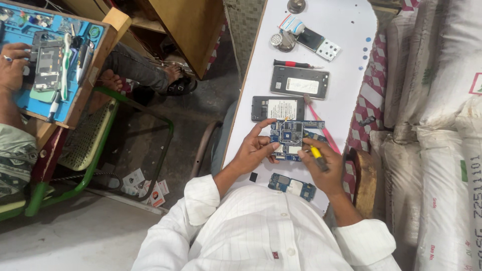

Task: The person sits at a work table and repairs a disassembled smartphone motherboard, holding the board steady with one hand while using a yellow-handled screwdriver to unscrew and pry small components from it. Other phone boards and a phone body lie on the table around the work area.

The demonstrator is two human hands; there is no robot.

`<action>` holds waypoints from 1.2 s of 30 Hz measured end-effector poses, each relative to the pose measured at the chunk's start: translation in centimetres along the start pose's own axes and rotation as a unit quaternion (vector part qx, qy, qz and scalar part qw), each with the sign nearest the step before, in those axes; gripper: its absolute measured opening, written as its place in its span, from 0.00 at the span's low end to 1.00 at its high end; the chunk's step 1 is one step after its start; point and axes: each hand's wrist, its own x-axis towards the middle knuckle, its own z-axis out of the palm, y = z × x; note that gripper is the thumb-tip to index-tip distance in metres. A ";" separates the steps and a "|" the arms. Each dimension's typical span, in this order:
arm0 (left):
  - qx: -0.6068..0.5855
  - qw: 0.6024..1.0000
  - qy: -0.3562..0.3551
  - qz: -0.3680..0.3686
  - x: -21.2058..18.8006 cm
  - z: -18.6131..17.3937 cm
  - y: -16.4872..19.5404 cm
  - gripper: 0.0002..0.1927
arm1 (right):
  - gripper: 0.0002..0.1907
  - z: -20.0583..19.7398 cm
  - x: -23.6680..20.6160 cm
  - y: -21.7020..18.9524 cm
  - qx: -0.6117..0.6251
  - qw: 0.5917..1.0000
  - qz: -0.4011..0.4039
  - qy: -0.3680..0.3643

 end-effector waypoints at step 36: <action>0.141 0.986 -0.078 0.053 -1.4 0.5 1.8 0.53 | 0.15 -1.8 -1.0 -2.0 0.205 0.976 0.055 0.046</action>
